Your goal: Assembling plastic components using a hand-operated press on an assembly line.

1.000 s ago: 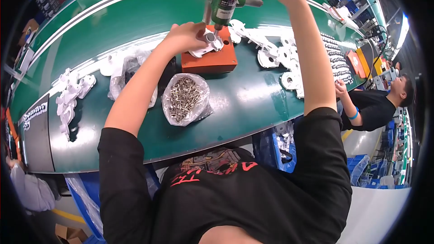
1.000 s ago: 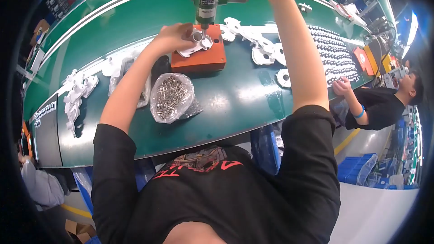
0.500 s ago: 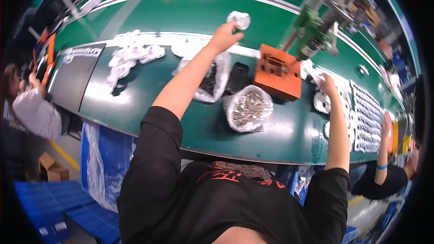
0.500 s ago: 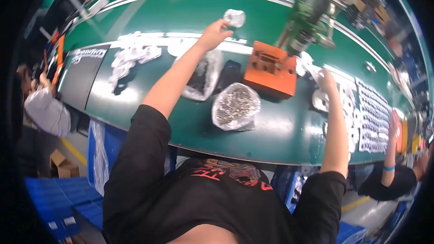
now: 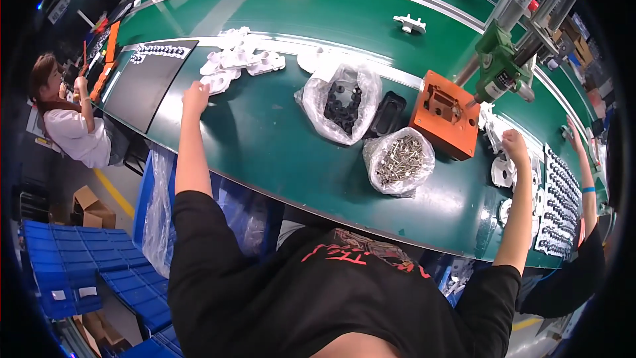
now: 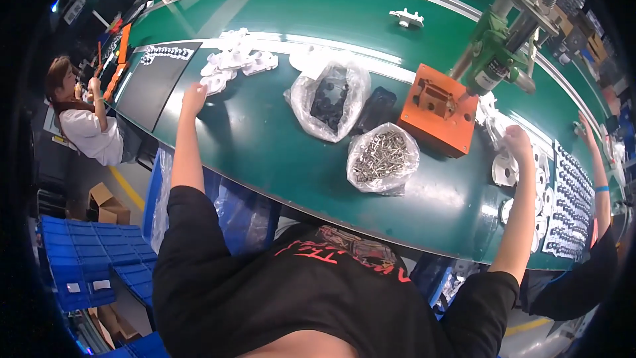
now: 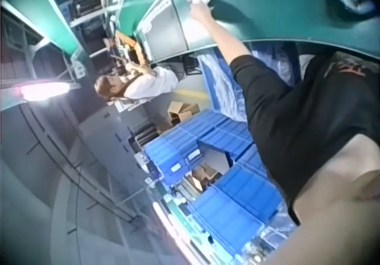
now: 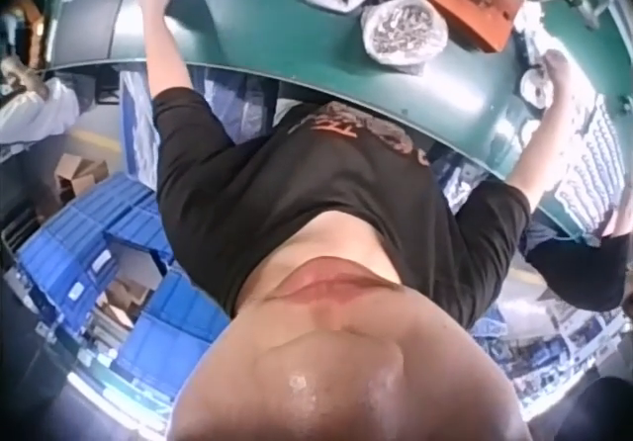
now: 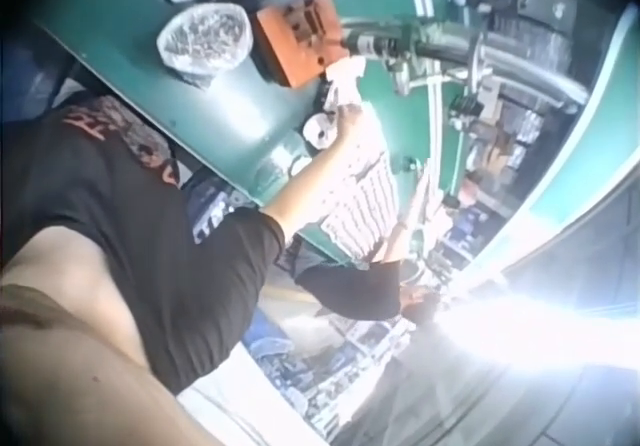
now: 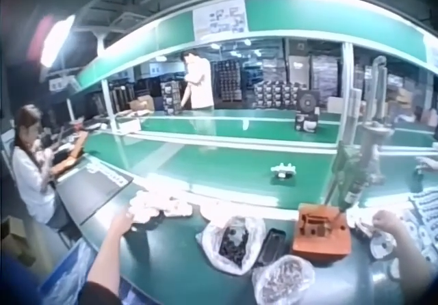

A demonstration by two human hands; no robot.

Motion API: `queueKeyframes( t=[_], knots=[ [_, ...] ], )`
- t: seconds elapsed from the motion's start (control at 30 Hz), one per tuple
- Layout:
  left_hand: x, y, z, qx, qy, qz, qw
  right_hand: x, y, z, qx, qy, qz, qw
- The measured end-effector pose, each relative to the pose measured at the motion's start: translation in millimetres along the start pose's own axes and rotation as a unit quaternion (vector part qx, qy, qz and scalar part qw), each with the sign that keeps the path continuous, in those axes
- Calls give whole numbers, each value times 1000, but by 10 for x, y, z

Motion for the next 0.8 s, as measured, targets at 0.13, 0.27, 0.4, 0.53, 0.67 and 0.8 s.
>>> queueKeyframes(
  t=[0.13, 0.27, 0.4, 0.53, 0.67, 0.8],
  knots=[
    [148, 9, -140, -57, -146, -138, 978, 258, 97, -176, -109, -4, -137, 985],
    [-26, 179, -532, 38, 86, -595, 798, 733, 340, -504, -189, 36, -141, 971],
    [-450, 135, -885, 113, 131, -791, 586, 724, 513, -790, -300, 17, -179, 937],
    [-724, 49, -1232, 149, 85, -849, 500, 1130, 438, -1082, -331, 13, -153, 931],
    [-1561, 222, -1743, 166, 165, -891, 389, 1704, 343, -1586, -256, -45, 104, 960],
    [-2280, 381, -2307, 276, 41, -874, 397, 2428, -110, -1973, -33, 49, 574, 817]
  ],
)
Point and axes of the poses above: each hand's wrist, its own z-axis towards the middle knuckle, its own y-axis out of the back of the hand, x = y × z, the point moved 4 cm from there along z, towards the middle knuckle, and after that the axes turned 7 degrees about -z, right-handed, at the moved point
